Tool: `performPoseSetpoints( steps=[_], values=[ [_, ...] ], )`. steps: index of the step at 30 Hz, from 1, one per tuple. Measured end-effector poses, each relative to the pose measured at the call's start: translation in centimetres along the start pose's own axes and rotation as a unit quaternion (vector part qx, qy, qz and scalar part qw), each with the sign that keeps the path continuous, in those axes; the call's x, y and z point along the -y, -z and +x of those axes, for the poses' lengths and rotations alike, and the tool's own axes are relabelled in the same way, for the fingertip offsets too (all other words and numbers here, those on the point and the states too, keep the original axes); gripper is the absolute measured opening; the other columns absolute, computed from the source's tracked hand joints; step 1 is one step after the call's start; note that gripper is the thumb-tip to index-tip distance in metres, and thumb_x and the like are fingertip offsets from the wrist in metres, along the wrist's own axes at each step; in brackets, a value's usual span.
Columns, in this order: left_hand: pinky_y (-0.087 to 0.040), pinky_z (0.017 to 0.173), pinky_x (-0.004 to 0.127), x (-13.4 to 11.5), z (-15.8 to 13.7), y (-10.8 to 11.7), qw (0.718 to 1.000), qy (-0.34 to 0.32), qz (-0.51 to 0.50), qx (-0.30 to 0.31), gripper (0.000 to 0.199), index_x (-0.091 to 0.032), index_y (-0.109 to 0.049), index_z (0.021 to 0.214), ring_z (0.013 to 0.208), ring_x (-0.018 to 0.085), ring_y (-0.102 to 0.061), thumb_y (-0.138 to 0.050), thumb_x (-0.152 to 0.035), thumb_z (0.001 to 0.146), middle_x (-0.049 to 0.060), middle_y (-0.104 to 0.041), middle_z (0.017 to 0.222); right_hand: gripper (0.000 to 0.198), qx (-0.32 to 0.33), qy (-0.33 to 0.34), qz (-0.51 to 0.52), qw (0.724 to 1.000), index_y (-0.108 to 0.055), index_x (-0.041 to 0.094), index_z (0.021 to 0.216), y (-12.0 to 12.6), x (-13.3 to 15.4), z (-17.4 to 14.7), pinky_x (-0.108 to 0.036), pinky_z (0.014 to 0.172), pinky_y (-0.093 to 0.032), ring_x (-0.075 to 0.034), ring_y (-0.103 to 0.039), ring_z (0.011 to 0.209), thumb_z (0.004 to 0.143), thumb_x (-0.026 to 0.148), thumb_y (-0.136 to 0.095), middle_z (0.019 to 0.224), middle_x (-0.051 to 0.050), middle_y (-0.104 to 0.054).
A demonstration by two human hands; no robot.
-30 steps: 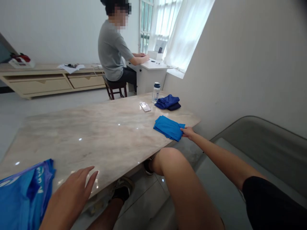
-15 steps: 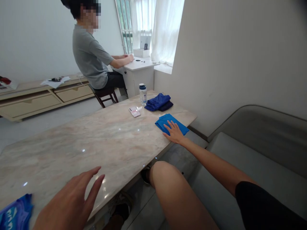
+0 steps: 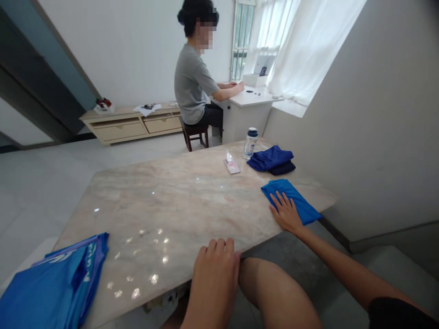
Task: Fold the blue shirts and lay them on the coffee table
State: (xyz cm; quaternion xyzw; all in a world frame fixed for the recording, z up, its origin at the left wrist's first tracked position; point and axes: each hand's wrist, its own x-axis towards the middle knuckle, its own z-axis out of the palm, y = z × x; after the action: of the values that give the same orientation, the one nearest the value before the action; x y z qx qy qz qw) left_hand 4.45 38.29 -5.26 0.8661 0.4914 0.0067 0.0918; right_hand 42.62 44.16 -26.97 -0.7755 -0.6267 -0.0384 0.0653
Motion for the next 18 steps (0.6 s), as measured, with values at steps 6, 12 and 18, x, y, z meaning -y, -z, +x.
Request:
performPoseSetpoints(
  steps=[6, 12, 18],
  values=[
    [-0.064, 0.090, 0.045, 0.2, 0.7, 1.8, 1.000, 0.012, -0.022, 0.017, 0.022, -0.019, -0.078, 0.121, 0.107, 0.033, -0.079, -0.061, -0.027, 0.109, 0.013, -0.082, 0.111, 0.067, 0.051, -0.071, 0.154, 0.984, -0.052, 0.012, 0.166, 3.9, 4.2, -1.4, -0.067, 0.136, -0.019, -0.038, -0.028, 0.169, 0.106, 0.039, -0.038, 0.178, -0.018, -0.039],
    [-0.061, 0.101, 0.047, 2.4, -6.3, -3.0, 0.970, 0.019, -0.028, -0.242, 0.035, -0.020, -0.073, 0.134, 0.112, 0.029, -0.078, -0.046, -0.030, 0.113, 0.011, -0.082, 0.124, 0.068, 0.066, -0.076, 0.516, 0.851, -0.060, 0.022, 0.162, 11.0, 12.6, -15.7, -0.053, 0.136, -0.033, -0.029, -0.046, 0.161, 0.111, 0.062, -0.039, 0.170, -0.012, -0.054],
    [-0.060, 0.100, 0.052, 2.7, -18.5, -15.0, 0.912, 0.025, 0.074, -0.403, 0.071, -0.030, -0.042, 0.172, 0.128, 0.034, -0.072, -0.051, -0.024, 0.102, 0.010, -0.079, 0.137, 0.074, -0.135, 0.051, 0.343, 0.928, -0.030, 0.030, 0.179, 10.9, 16.9, -31.7, -0.050, 0.114, -0.061, -0.035, -0.060, 0.150, 0.110, 0.049, -0.050, 0.175, -0.008, -0.047]
  ],
)
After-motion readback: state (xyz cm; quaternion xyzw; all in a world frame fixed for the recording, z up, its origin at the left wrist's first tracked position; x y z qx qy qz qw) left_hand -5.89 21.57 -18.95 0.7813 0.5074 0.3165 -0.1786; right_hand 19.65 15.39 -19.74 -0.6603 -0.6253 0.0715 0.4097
